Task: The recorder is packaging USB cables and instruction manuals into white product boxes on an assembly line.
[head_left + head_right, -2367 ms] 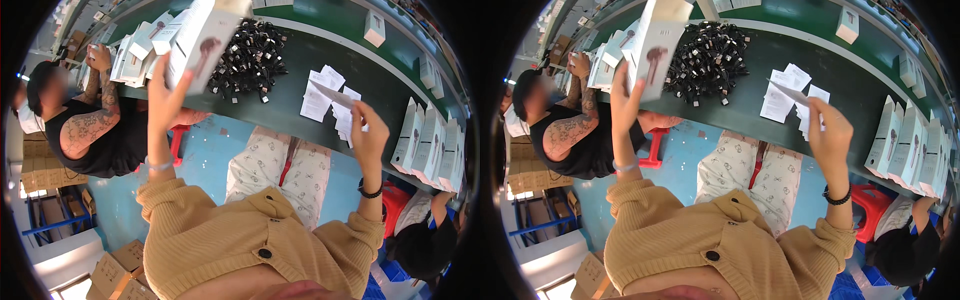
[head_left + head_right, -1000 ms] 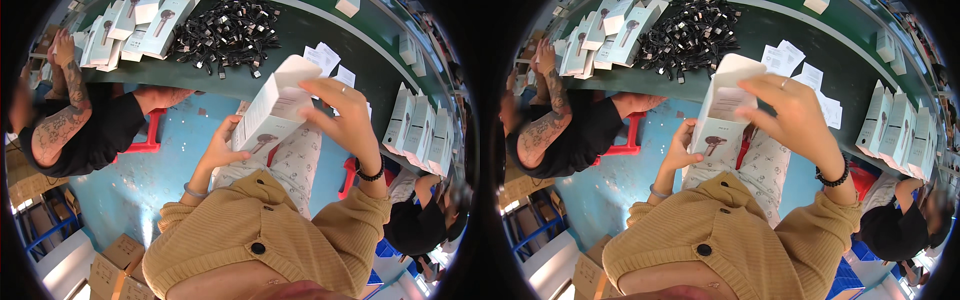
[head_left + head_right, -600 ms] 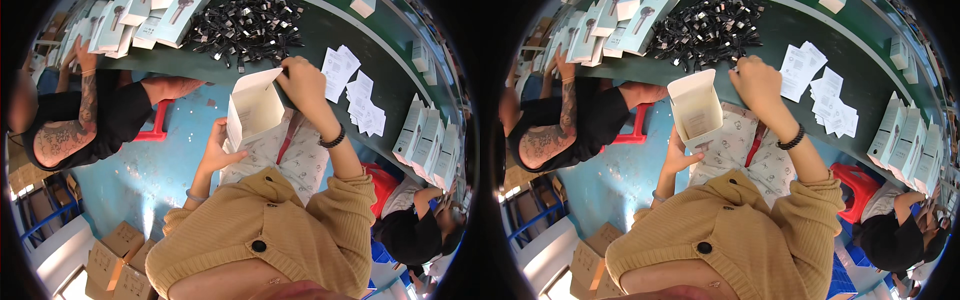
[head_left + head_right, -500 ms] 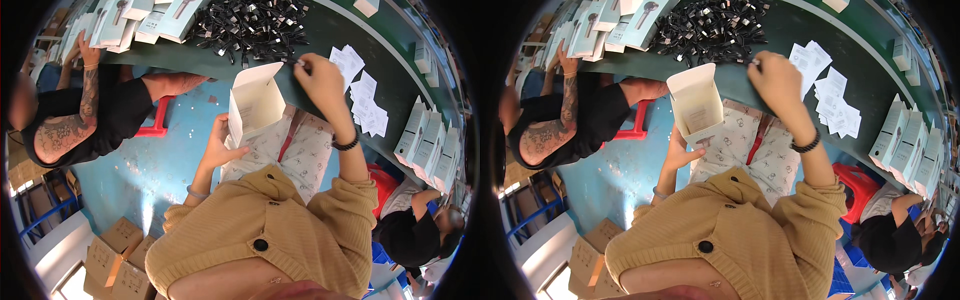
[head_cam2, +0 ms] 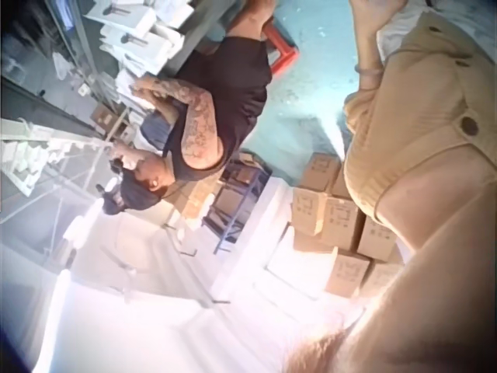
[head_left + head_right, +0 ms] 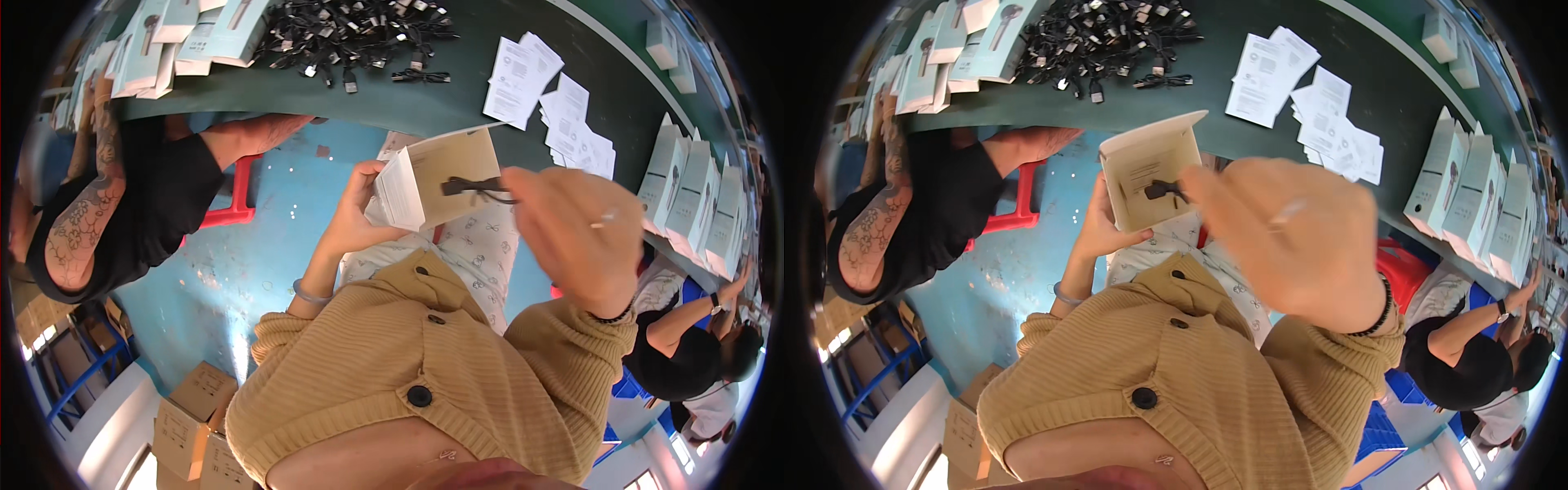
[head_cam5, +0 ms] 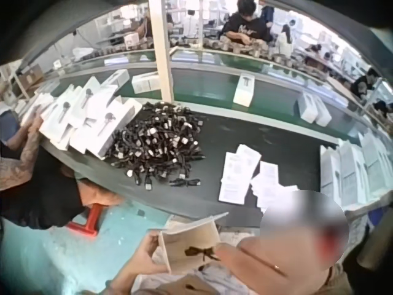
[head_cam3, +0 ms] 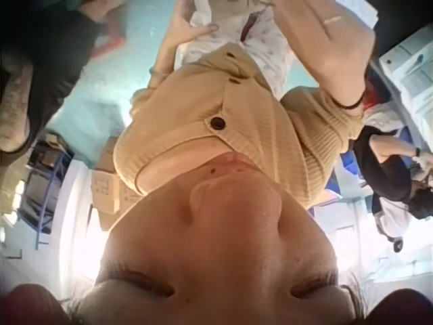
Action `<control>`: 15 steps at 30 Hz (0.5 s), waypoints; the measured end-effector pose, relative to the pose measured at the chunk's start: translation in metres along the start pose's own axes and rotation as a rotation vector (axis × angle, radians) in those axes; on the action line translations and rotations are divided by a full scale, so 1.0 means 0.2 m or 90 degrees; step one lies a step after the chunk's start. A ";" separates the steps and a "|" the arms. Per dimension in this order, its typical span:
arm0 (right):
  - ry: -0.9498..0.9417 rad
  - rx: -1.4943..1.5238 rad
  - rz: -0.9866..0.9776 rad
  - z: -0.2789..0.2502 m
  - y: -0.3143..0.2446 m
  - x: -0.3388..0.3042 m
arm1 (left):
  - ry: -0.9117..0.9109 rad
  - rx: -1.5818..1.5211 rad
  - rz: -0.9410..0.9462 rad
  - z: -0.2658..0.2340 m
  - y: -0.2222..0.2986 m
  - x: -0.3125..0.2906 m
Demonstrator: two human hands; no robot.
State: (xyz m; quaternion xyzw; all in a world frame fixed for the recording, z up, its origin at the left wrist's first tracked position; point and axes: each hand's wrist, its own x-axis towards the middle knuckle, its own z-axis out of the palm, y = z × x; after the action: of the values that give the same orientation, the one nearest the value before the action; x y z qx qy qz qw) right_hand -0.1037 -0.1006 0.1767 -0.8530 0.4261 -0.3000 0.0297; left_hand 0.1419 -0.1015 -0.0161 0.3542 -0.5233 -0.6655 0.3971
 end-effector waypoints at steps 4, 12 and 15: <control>-0.084 0.026 0.027 -0.07 -0.02 -0.05 | -0.062 0.076 0.030 0.05 -0.03 0.03; 0.123 0.173 0.333 0.08 -0.06 -0.46 | -0.103 -0.104 -0.042 0.53 0.07 0.15; 0.237 -0.075 0.396 0.11 -0.01 -0.54 | -0.148 -0.153 -0.034 0.80 0.10 0.23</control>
State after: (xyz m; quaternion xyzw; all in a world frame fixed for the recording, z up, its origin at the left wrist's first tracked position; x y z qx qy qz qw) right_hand -0.1392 -0.0238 0.1073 -0.6137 0.6798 -0.4015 -0.0076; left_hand -0.0164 -0.0796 0.0328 0.2388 -0.4724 -0.7702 0.3557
